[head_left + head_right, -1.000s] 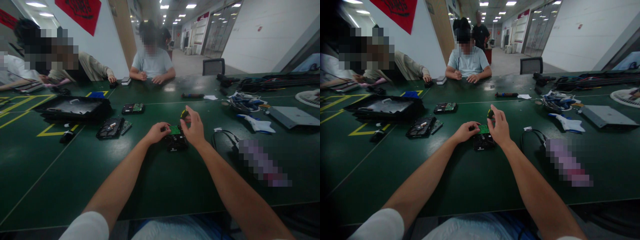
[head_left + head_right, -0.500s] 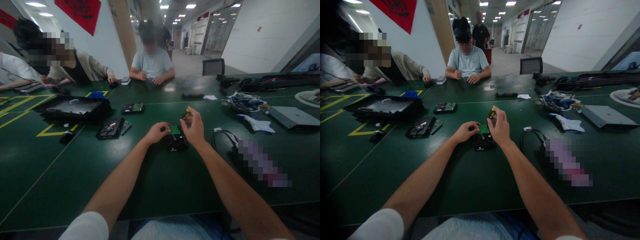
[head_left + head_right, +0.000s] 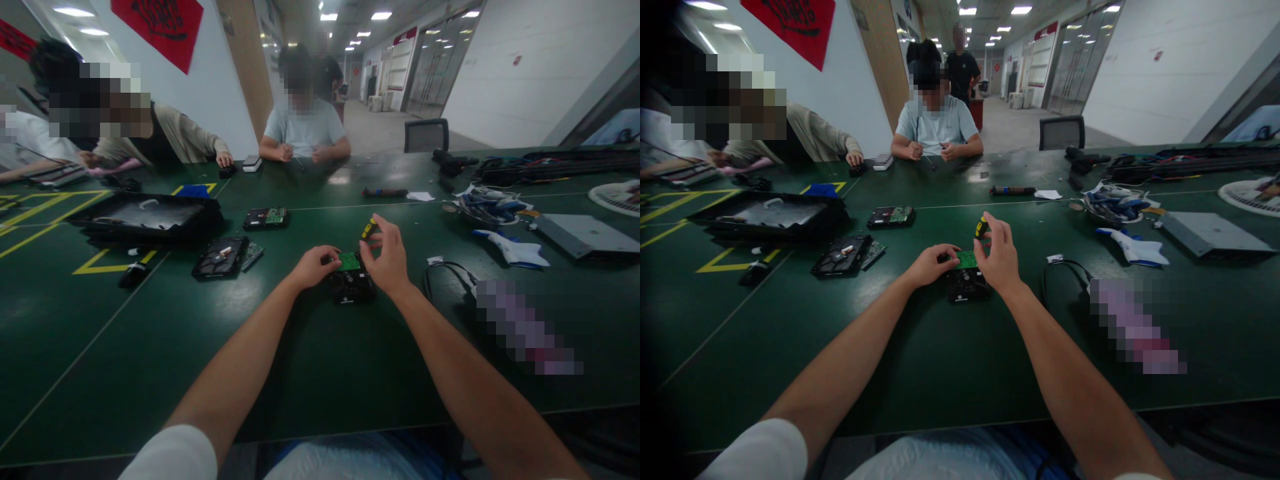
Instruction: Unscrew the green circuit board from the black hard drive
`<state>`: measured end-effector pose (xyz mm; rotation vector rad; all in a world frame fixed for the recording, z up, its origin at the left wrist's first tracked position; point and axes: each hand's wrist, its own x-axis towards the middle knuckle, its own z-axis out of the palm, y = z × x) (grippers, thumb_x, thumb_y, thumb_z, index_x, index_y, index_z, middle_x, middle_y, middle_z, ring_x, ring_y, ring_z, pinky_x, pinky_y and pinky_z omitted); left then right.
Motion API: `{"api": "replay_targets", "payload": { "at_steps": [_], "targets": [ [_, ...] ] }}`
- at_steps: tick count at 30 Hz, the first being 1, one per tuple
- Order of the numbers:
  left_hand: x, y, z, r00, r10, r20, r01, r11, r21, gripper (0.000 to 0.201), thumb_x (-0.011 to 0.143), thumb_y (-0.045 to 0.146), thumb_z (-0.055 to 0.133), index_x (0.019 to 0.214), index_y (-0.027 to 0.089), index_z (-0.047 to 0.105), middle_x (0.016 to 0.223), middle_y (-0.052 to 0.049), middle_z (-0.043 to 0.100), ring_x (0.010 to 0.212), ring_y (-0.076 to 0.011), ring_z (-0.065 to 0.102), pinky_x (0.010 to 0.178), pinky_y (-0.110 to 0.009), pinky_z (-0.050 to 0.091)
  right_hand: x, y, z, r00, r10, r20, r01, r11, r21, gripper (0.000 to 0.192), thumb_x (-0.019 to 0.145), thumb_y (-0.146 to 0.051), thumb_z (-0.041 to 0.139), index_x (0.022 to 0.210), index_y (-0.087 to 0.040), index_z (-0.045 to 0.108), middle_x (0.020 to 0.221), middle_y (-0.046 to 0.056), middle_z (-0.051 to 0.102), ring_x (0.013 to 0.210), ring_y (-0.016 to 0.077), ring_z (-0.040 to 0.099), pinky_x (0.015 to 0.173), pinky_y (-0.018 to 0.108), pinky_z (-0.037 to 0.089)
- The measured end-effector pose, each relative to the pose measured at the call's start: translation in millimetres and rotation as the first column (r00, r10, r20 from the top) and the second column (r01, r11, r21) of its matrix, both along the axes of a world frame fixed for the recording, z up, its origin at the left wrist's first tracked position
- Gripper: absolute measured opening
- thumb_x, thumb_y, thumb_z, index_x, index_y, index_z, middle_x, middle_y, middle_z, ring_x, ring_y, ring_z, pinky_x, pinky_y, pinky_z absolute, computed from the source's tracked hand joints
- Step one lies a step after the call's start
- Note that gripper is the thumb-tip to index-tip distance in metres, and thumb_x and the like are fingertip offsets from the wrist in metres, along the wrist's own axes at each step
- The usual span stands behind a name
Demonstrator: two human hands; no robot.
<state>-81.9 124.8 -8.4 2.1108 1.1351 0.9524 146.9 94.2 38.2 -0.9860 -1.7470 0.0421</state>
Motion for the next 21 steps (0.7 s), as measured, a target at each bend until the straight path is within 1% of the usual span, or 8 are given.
{"api": "replay_targets", "payload": {
  "at_steps": [3,8,14,19,21],
  "targets": [
    [-0.1,0.0,0.2,1.000,0.003,-0.007,-0.003,1.000,-0.005,0.008,0.090,0.029,0.072,0.091,0.021,0.070,0.125,-0.007,0.072,0.108,-0.0240,0.066,0.098,-0.043,0.050,0.2,0.3,0.3,1.000,0.005,0.013,-0.005,1.000,0.004,0.065,0.095,-0.022,0.060,0.155,-0.031,0.035,0.137,0.012,0.051,0.094,0.0199,0.069,0.081,0.041,0.067],
    [0.3,-1.3,2.9,1.000,0.004,-0.016,-0.004,1.000,-0.005,0.007,0.090,0.028,0.072,0.091,0.021,0.070,0.126,-0.007,0.072,0.112,-0.0252,0.066,0.101,-0.044,0.049,0.4,1.7,-0.7,1.000,0.006,0.013,-0.006,1.000,0.002,0.066,0.097,-0.022,0.057,0.157,-0.032,0.033,0.140,0.013,0.052,0.103,0.0232,0.069,0.091,0.047,0.065],
    [0.2,0.0,1.3,1.000,-0.006,-0.010,0.006,1.000,0.000,0.007,0.089,0.028,0.072,0.091,0.021,0.069,0.125,-0.006,0.072,0.110,-0.0241,0.066,0.100,-0.043,0.049,0.5,0.8,0.0,1.000,0.003,0.009,-0.003,1.000,-0.003,0.067,0.096,-0.023,0.059,0.156,-0.033,0.034,0.137,0.012,0.052,0.094,0.0205,0.069,0.084,0.044,0.066],
    [0.4,-0.4,0.4,1.000,-0.010,0.006,0.010,1.000,0.011,0.007,0.090,0.028,0.072,0.091,0.021,0.069,0.124,-0.006,0.073,0.109,-0.0235,0.066,0.099,-0.043,0.049,0.2,2.1,-1.1,1.000,0.008,0.003,-0.008,1.000,0.000,0.067,0.096,-0.022,0.058,0.157,-0.033,0.033,0.139,0.012,0.053,0.098,0.0220,0.069,0.091,0.047,0.065],
    [0.6,-1.3,1.5,1.000,-0.008,0.001,0.008,1.000,0.009,0.008,0.090,0.028,0.071,0.091,0.021,0.069,0.125,-0.006,0.073,0.109,-0.0238,0.066,0.099,-0.043,0.049,0.1,2.1,-1.2,1.000,0.012,0.000,-0.012,1.000,-0.006,0.067,0.096,-0.022,0.058,0.157,-0.033,0.033,0.139,0.012,0.053,0.098,0.0221,0.069,0.091,0.047,0.065]
  ]
}}
